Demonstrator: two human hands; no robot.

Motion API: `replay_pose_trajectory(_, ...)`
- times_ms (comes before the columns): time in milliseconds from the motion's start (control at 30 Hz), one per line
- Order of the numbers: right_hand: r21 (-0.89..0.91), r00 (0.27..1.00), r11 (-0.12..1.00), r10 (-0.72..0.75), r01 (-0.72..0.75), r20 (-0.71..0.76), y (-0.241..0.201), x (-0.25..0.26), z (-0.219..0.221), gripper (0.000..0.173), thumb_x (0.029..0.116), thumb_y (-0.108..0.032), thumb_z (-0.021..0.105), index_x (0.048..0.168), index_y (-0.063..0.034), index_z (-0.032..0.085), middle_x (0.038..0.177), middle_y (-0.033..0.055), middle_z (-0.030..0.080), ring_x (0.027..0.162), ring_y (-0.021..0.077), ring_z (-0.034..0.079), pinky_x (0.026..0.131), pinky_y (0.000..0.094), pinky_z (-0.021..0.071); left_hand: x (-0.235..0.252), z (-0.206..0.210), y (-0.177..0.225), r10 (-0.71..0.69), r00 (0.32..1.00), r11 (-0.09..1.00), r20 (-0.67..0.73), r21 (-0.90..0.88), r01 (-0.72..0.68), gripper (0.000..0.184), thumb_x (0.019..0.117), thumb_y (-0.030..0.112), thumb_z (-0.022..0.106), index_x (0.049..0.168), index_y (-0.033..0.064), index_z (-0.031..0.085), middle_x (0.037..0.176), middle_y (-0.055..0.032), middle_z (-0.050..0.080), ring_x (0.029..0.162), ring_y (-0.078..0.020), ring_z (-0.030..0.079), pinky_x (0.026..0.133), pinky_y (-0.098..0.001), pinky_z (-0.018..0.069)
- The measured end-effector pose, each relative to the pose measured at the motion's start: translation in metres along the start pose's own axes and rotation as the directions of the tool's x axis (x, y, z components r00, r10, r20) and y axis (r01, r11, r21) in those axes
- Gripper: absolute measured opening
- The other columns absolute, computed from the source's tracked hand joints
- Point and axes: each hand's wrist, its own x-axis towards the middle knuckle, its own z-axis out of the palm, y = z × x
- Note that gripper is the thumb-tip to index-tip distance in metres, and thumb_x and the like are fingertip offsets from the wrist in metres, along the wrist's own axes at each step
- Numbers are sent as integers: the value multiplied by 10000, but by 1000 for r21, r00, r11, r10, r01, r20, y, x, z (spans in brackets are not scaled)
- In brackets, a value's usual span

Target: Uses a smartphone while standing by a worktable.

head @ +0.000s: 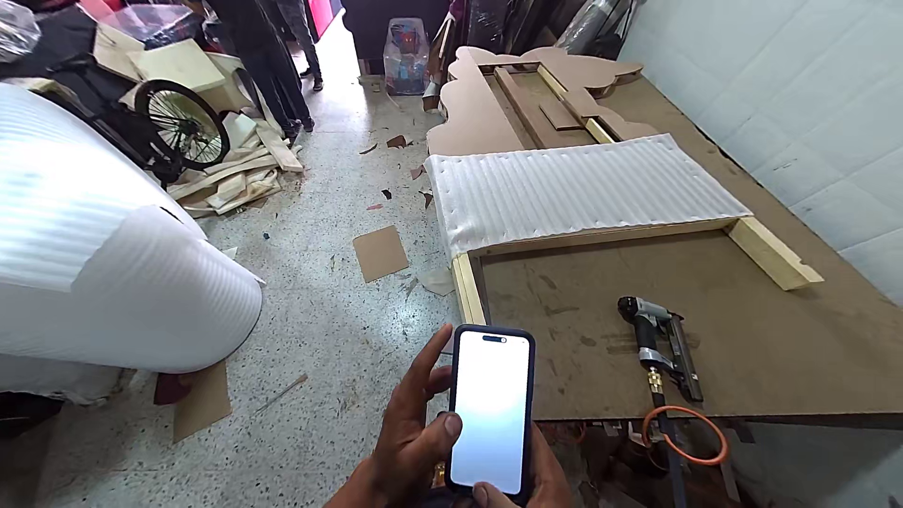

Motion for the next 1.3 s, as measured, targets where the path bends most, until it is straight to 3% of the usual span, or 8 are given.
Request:
replay_pose_trajectory(200, 49, 1000, 999, 7, -7, 4, -10, 8, -23, 596, 947, -13, 686, 1434, -51, 344, 1191, 206, 702, 918, 377, 749, 693, 501, 666, 14, 12, -6, 18, 1000, 997, 19, 80, -20, 787, 1007, 503, 567, 1629, 138, 253, 1288, -222, 651, 1112, -338, 678, 958, -488, 580)
replay_pose_trajectory(300, 45, 998, 999, -13, 10, 66, -6, 23, -33, 659, 924, -16, 716, 1460, -82, 340, 1208, 158, 698, 952, 328, 746, 731, 484, 668, 17, 12, -2, 22, 1000, 992, -20, 128, -19, 786, 1010, 490, 566, 1629, 127, 245, 1281, -223, 655, 1118, -338, 675, 968, -503, 570)
replay_pose_trajectory(400, 80, 983, 997, -6, -9, 185, -3, 36, -38, 759, 905, -4, 732, 1511, -65, 280, 1244, 200, 668, 952, 385, 735, 742, 532, 665, 16, 0, -4, -14, 999, 977, -45, 213, 23, 778, 1009, 516, 556, 1632, 169, 246, 1296, -205, 653, 1124, -332, 677, 974, -493, 574)
replay_pose_trajectory(467, 105, 976, 994, 3, -27, 216, -4, 47, -34, 786, 883, 48, 729, 1515, -69, 277, 1290, 195, 651, 1030, 400, 717, 818, 556, 650, 26, -11, -5, -26, 998, 979, -50, 201, 35, 776, 1007, 506, 563, 1634, 177, 246, 1295, -216, 651, 1120, -336, 681, 963, -485, 580)
replay_pose_trajectory(633, 163, 992, 985, 26, -47, 125, 9, 92, -23, 750, 900, 90, 679, 1509, -35, 259, 1317, 245, 633, 1066, 479, 690, 799, 611, 642, 71, -48, -19, -24, 999, 993, -39, 115, 29, 770, 1013, 471, 572, 1634, 156, 244, 1301, -222, 641, 1124, -324, 678, 961, -465, 580)
replay_pose_trajectory(833, 180, 998, 984, -15, 4, 57, 36, 203, -3, 612, 960, 30, 638, 1471, -1, 303, 1311, 295, 620, 1093, 516, 667, 773, 617, 637, 138, -144, -40, -5, 999, 986, 35, 169, -1, 804, 1012, 509, 554, 1645, 155, 205, 1254, -189, 674, 1108, -307, 681, 984, -452, 566)
replay_pose_trajectory(1067, 264, 995, 962, -85, 69, 50, 52, 344, 59, 729, 941, -42, 704, 1510, -21, 248, 1353, 352, 562, 1120, 572, 626, 779, 650, 618, 226, -279, -30, 15, 996, 979, 93, 202, -33, 781, 1033, 523, 499, 1636, 120, 209, 1234, -191, 691, 1117, -338, 678, 1005, -488, 558)
replay_pose_trajectory(1300, 252, 987, 956, -160, 152, 8, 41, 429, 69, 820, 900, 77, 686, 1532, -37, 177, 1417, 364, 494, 1168, 615, 575, 822, 686, 599, 315, -341, -58, 17, 981, 987, 191, 155, -48, 739, 1048, 528, 449, 1630, 130, 228, 1252, -204, 689, 1126, -374, 672, 1008, -502, 549)
